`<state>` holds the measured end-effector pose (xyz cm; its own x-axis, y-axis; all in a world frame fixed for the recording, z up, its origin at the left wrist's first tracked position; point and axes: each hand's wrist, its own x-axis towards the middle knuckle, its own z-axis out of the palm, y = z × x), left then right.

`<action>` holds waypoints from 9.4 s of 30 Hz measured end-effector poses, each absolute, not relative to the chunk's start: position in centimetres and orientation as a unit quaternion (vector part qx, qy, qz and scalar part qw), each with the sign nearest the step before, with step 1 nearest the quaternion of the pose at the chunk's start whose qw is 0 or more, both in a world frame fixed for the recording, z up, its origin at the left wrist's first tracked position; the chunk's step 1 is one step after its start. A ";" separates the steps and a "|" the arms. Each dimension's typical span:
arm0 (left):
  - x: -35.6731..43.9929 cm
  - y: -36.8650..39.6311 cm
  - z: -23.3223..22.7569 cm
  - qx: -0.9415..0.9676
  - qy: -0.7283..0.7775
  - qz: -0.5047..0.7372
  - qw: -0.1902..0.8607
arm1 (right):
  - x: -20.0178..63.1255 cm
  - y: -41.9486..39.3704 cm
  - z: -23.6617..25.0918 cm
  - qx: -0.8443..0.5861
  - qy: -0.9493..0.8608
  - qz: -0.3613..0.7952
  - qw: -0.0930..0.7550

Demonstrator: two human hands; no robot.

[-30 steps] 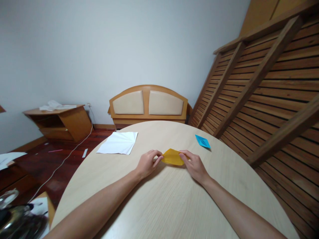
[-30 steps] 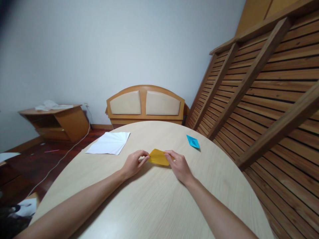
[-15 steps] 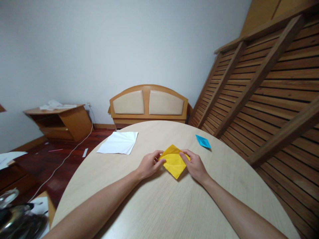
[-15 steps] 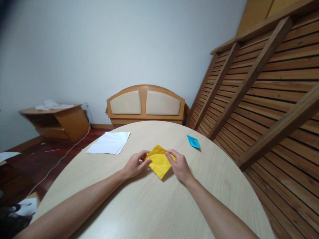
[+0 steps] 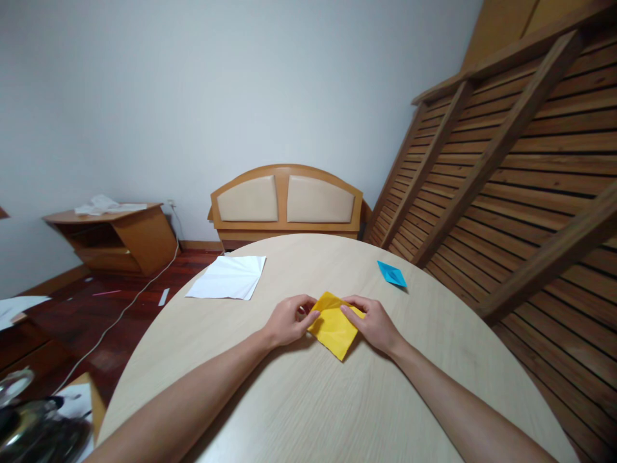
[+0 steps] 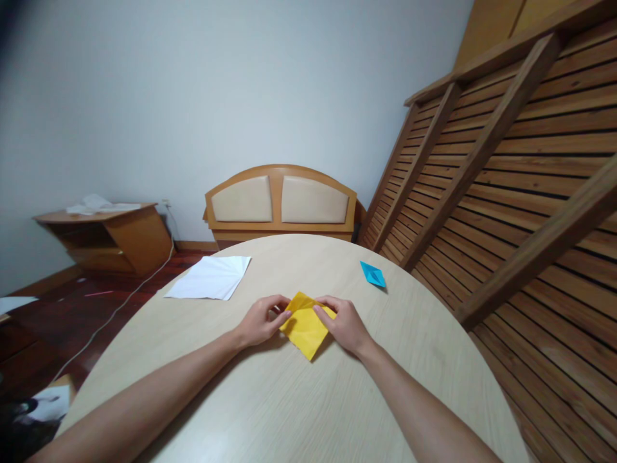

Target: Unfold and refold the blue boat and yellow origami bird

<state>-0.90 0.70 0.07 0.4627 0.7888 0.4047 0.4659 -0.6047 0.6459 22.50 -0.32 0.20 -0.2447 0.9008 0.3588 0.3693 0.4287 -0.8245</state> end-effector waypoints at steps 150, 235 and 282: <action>-1.9 3.5 -1.3 0.660 0.502 0.497 0.256 | 22.4 -0.7 -0.1 -0.403 -0.747 0.380 0.368; -1.1 1.5 -0.6 0.851 0.279 0.445 0.001 | 22.4 -0.7 0.9 -0.356 -0.860 -0.077 0.357; -0.5 0.7 0.4 0.879 0.265 0.387 -0.092 | 21.8 -1.3 1.2 -0.335 -0.873 -0.098 0.342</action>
<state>-0.48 0.70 0.40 0.5608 0.3938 0.7283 0.5367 -0.8427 0.0423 21.77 -1.25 1.17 -0.5424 0.5169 0.6623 0.6513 0.7567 -0.0572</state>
